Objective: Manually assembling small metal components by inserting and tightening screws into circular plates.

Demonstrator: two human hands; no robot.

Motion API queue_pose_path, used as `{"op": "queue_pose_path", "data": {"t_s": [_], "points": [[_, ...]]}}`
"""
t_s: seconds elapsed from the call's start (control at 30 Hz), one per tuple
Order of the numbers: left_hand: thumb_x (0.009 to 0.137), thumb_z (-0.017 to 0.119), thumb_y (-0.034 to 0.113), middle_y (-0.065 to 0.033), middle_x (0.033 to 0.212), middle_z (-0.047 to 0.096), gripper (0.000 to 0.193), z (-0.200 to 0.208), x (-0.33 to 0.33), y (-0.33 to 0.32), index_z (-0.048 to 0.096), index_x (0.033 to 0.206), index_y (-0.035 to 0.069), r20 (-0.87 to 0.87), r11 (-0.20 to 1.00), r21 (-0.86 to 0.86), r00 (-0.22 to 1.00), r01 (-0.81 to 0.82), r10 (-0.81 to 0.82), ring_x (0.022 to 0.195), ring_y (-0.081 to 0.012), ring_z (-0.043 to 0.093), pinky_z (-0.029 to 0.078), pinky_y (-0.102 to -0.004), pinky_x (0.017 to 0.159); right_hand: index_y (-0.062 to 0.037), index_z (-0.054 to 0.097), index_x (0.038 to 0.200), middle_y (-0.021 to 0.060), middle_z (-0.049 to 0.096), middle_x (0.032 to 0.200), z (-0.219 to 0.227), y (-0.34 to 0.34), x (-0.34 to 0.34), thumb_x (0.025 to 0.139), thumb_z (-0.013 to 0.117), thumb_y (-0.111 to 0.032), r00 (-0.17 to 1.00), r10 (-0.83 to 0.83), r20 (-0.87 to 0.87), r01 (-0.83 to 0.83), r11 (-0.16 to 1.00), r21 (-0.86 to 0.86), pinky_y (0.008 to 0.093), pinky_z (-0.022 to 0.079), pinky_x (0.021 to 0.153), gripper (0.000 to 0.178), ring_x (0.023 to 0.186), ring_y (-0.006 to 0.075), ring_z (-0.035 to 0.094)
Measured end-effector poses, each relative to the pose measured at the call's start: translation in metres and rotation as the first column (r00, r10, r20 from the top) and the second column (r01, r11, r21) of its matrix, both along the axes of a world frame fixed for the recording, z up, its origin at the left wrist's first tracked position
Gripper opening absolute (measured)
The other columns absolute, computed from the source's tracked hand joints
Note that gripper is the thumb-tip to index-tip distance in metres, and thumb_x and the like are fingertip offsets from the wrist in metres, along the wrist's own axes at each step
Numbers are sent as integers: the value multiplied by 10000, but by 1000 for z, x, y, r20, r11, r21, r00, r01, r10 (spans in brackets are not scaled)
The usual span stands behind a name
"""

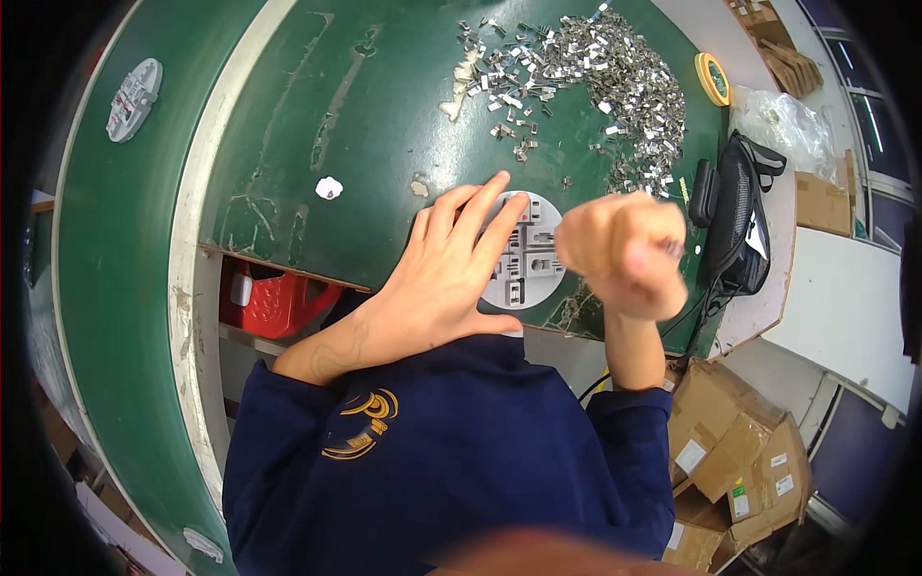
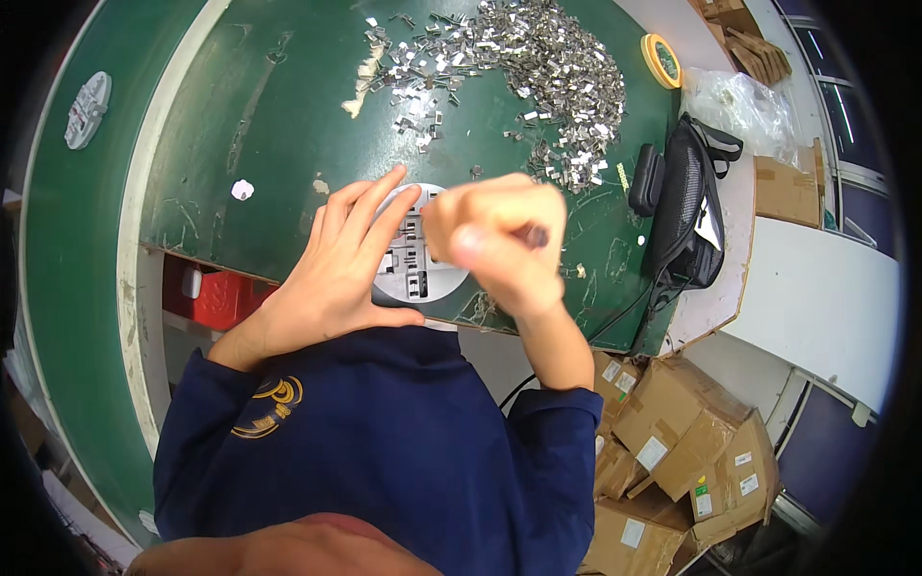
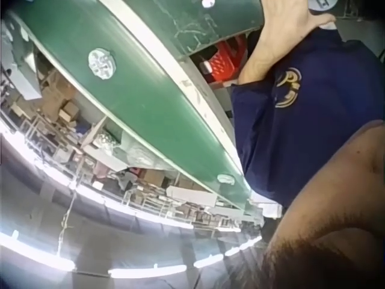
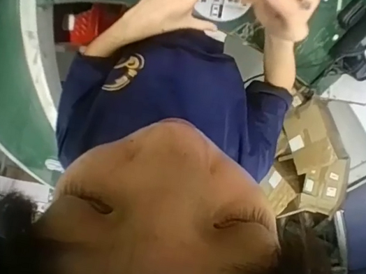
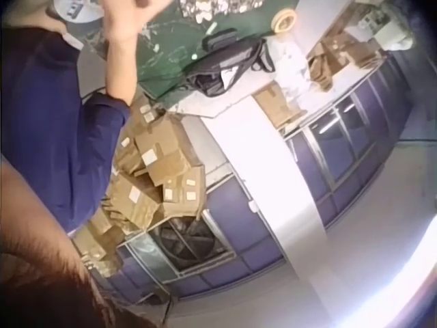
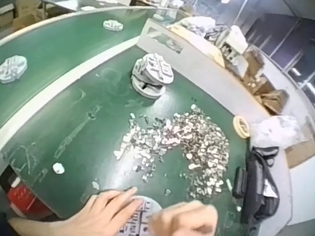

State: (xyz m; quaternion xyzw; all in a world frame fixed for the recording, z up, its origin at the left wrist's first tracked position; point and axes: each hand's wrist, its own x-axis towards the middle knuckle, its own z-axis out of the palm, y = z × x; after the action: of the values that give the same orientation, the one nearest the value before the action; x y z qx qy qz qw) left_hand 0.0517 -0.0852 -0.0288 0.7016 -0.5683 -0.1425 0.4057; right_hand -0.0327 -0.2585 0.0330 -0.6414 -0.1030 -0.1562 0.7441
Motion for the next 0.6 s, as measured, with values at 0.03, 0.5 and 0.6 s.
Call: {"op": "queue_pose_path", "data": {"t_s": [0.03,0.5,0.6], "points": [[609,896,278,-192,1433,409,1015,2,0,1,386,1436,-16,11,1000,-1,1000,-3,3,1253,-388,407,368,-483,1030,-87,375,565,23,425,537,4,-3,1,929,494,-166,999,-4,-39,8,995,103,314,301,418,391,444,147,351],[614,878,487,-253,1409,468,1092,28,177,27,390,1442,-32,320,521,-155,456,-839,830,1291,-414,405,346,-464,1105,-111,346,669,0,311,634,-42,-65,-7,1030,447,-231,976,170,-137,80,305,949,284,286,513,393,550,111,299],[626,854,594,-267,1383,494,1055,-3,263,40,456,1378,-31,486,340,-154,229,-928,844,1297,-457,416,356,-628,1036,-114,335,670,-6,302,633,-39,-63,-9,1029,447,-224,978,155,-137,77,343,936,282,287,518,391,546,113,287]]}}
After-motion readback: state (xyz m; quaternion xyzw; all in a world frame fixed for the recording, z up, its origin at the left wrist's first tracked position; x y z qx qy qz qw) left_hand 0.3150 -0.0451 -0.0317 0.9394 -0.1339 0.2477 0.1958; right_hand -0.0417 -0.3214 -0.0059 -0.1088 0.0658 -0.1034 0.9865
